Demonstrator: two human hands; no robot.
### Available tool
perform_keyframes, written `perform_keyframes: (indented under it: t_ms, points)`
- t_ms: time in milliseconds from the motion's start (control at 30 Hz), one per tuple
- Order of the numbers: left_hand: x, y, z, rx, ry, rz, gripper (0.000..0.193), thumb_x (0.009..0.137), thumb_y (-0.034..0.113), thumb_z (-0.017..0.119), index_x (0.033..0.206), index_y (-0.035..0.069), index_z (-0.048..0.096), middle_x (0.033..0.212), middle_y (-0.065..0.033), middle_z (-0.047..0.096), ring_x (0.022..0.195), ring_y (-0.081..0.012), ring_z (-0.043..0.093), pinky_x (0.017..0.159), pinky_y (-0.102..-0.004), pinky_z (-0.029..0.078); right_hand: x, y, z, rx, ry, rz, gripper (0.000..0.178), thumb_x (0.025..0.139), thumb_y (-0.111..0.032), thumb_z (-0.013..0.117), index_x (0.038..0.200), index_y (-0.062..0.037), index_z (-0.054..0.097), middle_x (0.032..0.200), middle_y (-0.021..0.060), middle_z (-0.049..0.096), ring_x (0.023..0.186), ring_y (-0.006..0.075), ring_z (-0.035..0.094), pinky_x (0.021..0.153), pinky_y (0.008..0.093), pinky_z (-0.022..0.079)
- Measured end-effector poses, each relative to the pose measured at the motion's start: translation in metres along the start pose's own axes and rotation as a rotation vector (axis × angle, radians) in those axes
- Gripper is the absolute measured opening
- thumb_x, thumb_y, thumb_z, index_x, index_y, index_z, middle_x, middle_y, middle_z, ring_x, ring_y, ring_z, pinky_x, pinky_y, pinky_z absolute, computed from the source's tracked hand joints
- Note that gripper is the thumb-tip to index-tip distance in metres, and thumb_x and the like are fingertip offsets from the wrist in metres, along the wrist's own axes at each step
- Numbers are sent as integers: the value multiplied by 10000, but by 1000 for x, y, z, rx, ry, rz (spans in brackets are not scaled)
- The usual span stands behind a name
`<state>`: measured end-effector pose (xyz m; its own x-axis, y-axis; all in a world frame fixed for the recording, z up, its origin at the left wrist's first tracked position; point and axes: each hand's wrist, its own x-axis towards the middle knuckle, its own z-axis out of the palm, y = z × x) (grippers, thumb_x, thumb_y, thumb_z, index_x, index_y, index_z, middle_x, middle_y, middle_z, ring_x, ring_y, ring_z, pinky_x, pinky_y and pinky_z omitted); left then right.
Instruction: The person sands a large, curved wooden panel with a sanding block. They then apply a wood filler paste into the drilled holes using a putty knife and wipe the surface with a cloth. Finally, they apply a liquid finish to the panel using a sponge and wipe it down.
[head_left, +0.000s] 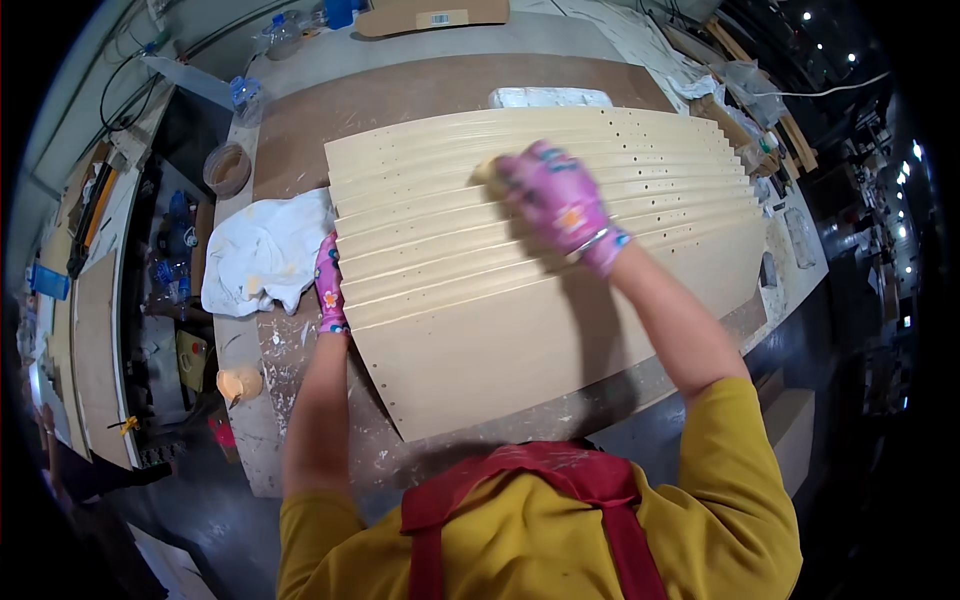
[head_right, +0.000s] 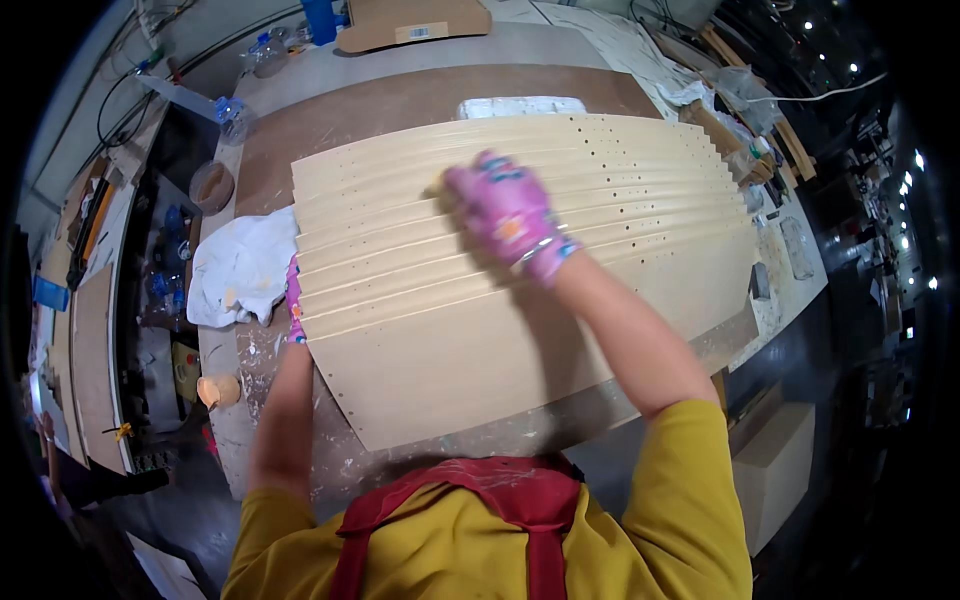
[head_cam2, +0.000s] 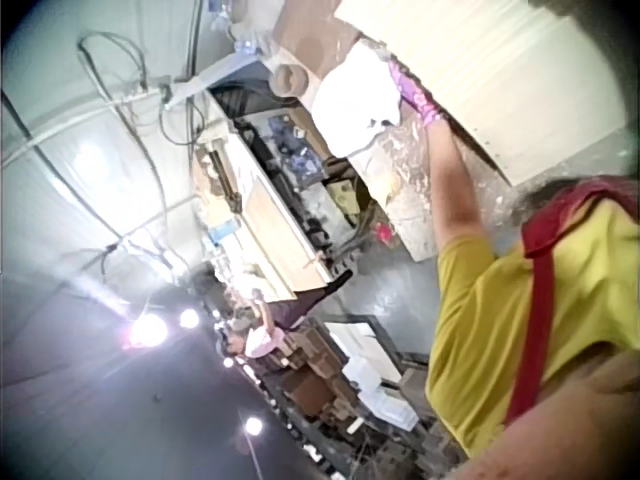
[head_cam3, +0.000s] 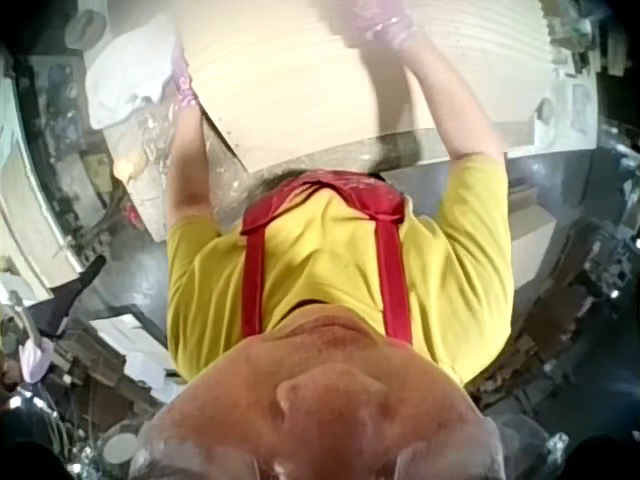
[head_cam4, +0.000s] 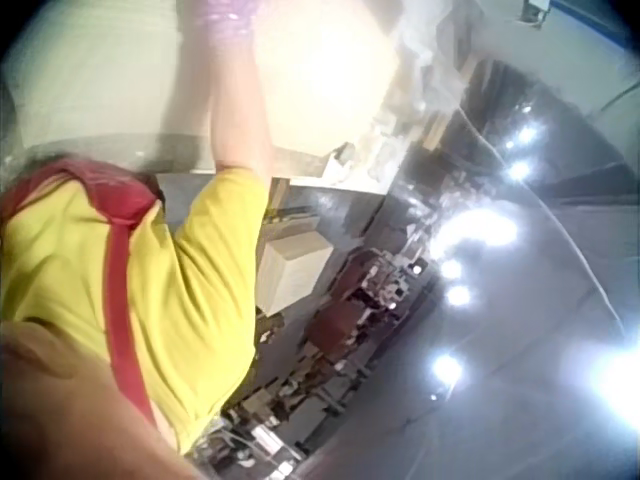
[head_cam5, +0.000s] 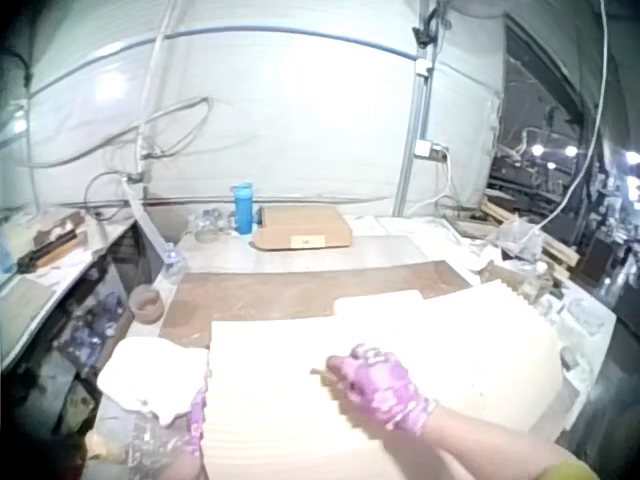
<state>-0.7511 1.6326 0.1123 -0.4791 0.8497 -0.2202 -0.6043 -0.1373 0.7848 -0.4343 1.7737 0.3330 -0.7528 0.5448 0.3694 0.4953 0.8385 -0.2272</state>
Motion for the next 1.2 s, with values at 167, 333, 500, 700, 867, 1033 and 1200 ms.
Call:
perform_keyframes:
  t_ms: [167, 333, 500, 700, 867, 1033, 1200]
  points:
    - [10, -7, -30, 2, -32, 44, 343, 1008, 204, 397, 1202, -13, 580, 1069, -78, 641, 932, -155, 608, 855, -284, 484, -11, 74, -16, -222, -11, 267, 257, 802, -83, 606, 1052, -130, 641, 874, 122, 633, 779, 284, 622, 698, 407, 511]
    - [19, -17, -28, -4, -62, 10, 348, 1003, 204, 403, 1206, -20, 577, 1112, -95, 633, 984, -177, 600, 879, -293, 472, 8, 21, -13, 48, 11, 156, 284, 802, -69, 626, 1079, -132, 631, 888, 130, 612, 782, 308, 610, 679, 427, 508]
    - [8, -15, -31, 488, 6, 306, 350, 982, 188, 402, 1185, -27, 589, 1112, -121, 632, 1014, -207, 593, 913, -311, 455, 38, -56, 20, -105, -40, -31, 218, 818, -178, 605, 1032, -143, 623, 925, 162, 587, 870, 335, 619, 706, 452, 503]
    - [-16, 6, 13, 656, 48, 319, 334, 961, 146, 424, 1194, -29, 585, 1127, -134, 636, 1052, -230, 592, 939, -322, 444, 29, -21, 0, -140, -47, 90, 275, 797, -129, 613, 1070, -150, 639, 904, 156, 578, 823, 342, 618, 675, 429, 518]
    - [4, -12, -10, 404, 75, 224, 345, 983, 174, 424, 1212, -27, 586, 1143, -122, 637, 1058, -213, 583, 951, -311, 435, 49, -80, 26, -23, -60, -45, 245, 797, -142, 613, 1040, -150, 641, 937, 156, 590, 870, 341, 622, 732, 451, 518]
    - [19, -16, -48, 149, 28, 109, 369, 1010, 227, 391, 1180, -19, 608, 1087, -95, 648, 1015, -179, 588, 936, -297, 437, -3, 24, -12, -183, -18, 173, 308, 842, -164, 613, 1147, -160, 654, 936, 135, 591, 863, 325, 608, 736, 414, 508]
    - [5, -13, -5, 36, 2, 28, 356, 1012, 251, 399, 1138, -9, 607, 1023, -76, 649, 912, -152, 617, 843, -277, 488, -73, 176, -66, -318, 109, 514, 235, 872, -147, 588, 1099, -146, 653, 919, 165, 619, 856, 345, 618, 749, 436, 510]
